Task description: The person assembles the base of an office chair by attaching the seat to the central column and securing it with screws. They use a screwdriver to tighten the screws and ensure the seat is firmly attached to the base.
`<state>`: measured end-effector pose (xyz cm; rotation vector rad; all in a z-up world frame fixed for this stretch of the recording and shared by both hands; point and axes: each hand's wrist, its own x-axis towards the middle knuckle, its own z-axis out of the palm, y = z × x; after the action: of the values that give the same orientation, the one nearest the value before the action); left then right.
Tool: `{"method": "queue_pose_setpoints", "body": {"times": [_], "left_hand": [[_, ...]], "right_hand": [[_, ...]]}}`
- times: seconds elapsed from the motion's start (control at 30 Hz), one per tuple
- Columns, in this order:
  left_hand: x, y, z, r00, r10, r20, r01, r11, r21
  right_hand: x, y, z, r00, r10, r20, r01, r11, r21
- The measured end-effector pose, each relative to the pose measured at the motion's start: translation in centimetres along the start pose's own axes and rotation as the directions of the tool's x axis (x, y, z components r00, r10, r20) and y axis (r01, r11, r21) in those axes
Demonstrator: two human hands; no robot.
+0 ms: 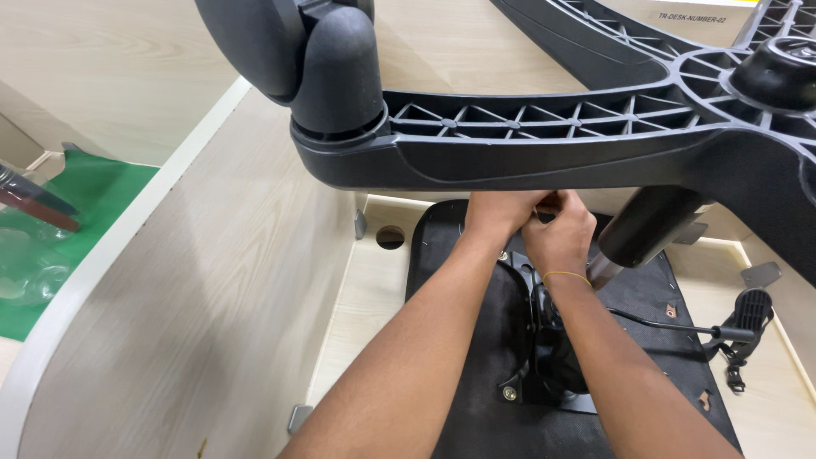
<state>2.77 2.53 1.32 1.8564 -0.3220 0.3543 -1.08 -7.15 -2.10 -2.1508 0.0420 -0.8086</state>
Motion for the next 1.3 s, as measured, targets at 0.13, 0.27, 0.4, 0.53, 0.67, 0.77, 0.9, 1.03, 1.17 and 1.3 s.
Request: {"method": "queue_pose_setpoints", "body": {"times": [0.13,0.27,0.4,0.53,0.67,0.77,0.9,1.03,1.17,1.3], "left_hand": [[0.1,0.1,0.2,0.997,-0.079,0.005,0.079,0.995,0.055],[0.4,0.0,0.2,0.996,-0.038,0.077,0.026,0.988,0.153],[0.8,-0.4,-0.2,0.985,-0.081,0.154,0.059,0.988,0.141],[1.7,-0.9,-0.5,0.97,-0.016,0.244,-0.048,0.966,0.253],[1.2,-0.9,0.0,0.982,0.053,0.179,-0.091,0.973,0.212],[0.6,-0.6,-0.1,0.992,0.035,0.118,-0.051,0.989,0.136],[0.1,0.4,-0.5,0.997,0.005,0.079,-0.011,0.998,0.068],[0.0,0.8,-0.5,0.995,-0.055,0.089,0.045,0.993,0.109],[0.1,0.9,-0.4,0.997,0.006,0.081,-0.018,0.989,0.146],[0.0,1.1,-0.5,0.996,-0.019,0.087,0.006,0.989,0.145]], "right_hand": [[0.2,-0.3,0.1,1.0,0.02,0.021,-0.02,1.0,0.016],[0.3,-0.9,0.0,0.999,0.035,-0.007,-0.035,0.998,0.047],[0.4,-1.5,-0.2,0.994,0.097,-0.041,-0.097,0.995,0.008],[0.6,-1.6,-0.4,0.99,0.128,-0.059,-0.127,0.992,0.01],[0.8,-0.9,-0.5,0.994,0.092,-0.056,-0.092,0.996,0.018],[0.3,-0.5,-0.5,0.996,0.083,0.022,-0.084,0.993,0.083],[0.2,-0.6,-0.8,0.996,0.07,0.059,-0.077,0.989,0.127],[0.1,-1.0,-1.0,0.988,0.135,0.077,-0.142,0.985,0.102],[0.2,-1.2,-1.0,0.986,0.149,0.075,-0.155,0.984,0.089],[0.2,-1.1,-0.9,0.988,0.136,0.068,-0.142,0.986,0.091]]}}
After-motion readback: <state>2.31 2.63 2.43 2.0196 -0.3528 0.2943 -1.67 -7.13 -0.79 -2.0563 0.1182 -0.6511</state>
